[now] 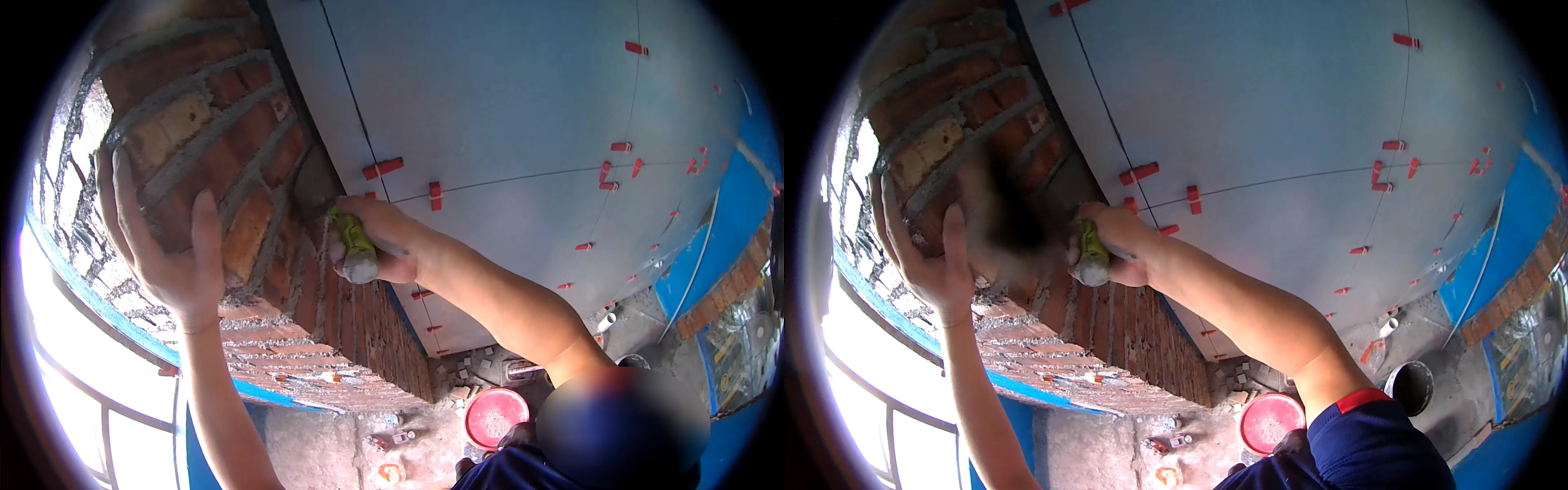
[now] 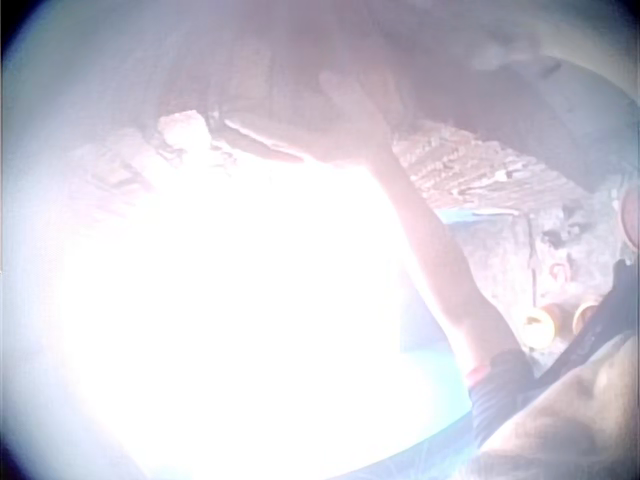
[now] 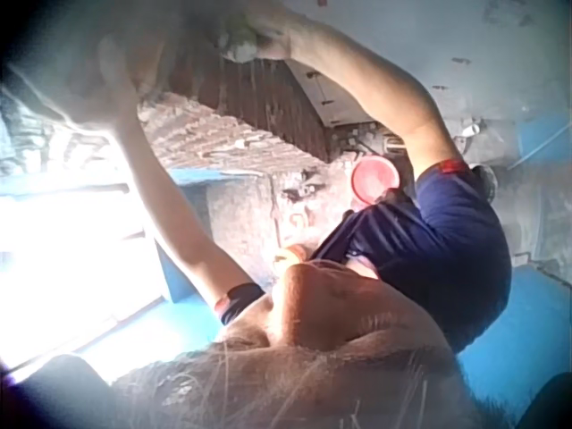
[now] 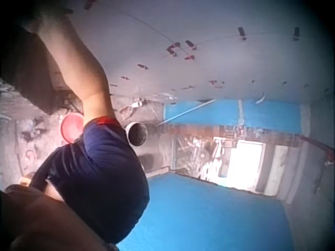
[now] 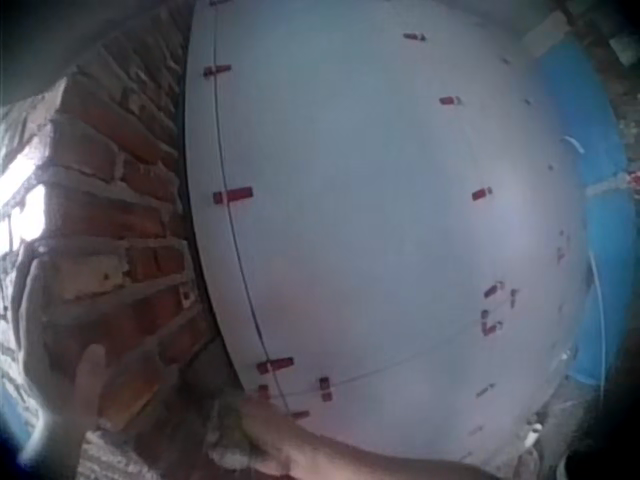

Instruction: The person applies grout to the gaps between wall tiles using a small trowel, then measures the dimensions of a brick corner and a blue wall segment using a tape measure.

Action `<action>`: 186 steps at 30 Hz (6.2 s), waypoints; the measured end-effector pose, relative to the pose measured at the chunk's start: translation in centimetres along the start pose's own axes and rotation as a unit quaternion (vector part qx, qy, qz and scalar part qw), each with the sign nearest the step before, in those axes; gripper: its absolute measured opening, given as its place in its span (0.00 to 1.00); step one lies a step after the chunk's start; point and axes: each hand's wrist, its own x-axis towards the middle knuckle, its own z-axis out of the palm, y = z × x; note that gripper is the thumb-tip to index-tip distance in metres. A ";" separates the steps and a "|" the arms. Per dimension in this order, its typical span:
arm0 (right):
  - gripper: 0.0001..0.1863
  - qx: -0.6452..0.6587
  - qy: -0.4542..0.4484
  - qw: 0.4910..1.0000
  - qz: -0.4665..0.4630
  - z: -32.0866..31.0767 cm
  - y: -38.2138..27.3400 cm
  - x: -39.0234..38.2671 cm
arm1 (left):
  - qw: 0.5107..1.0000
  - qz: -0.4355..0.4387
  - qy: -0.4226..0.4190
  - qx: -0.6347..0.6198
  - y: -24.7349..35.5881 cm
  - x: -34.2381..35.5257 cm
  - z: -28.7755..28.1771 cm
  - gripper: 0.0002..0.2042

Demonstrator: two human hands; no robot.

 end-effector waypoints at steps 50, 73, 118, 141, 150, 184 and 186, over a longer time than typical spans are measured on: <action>0.19 -0.584 0.099 0.702 -0.396 -2.7 -7.2 10.7 | 0.998 -0.013 -0.030 0.048 0.1 0.4 -0.3 0.33; 0.16 -0.537 0.071 0.763 -0.353 -2.5 -5.7 6.4 | 0.997 -0.028 -0.022 0.070 0.5 0.7 -0.6 0.35; 0.12 -0.522 0.006 0.758 -0.392 5.3 -11.6 6.1 | 0.995 -0.048 -0.040 0.077 0.7 0.8 -1.3 0.36; 0.07 -0.595 0.011 0.696 -0.401 13.8 -20.2 10.8 | 0.997 -0.030 -0.026 0.063 0.4 1.0 -1.4 0.35; 0.10 -0.642 0.010 0.668 -0.376 8.0 -14.9 5.2 | 0.995 -0.031 -0.017 0.091 1.2 1.3 -1.1 0.33; 0.06 -0.191 -0.092 0.975 0.068 -15.9 -6.0 -4.6 | 0.963 -0.129 -0.130 0.198 -0.8 -1.6 0.0 0.34; 0.05 -0.198 -0.051 0.977 0.060 -14.7 -7.0 -1.7 | 0.966 -0.073 -0.119 0.219 0.1 -1.1 -0.3 0.34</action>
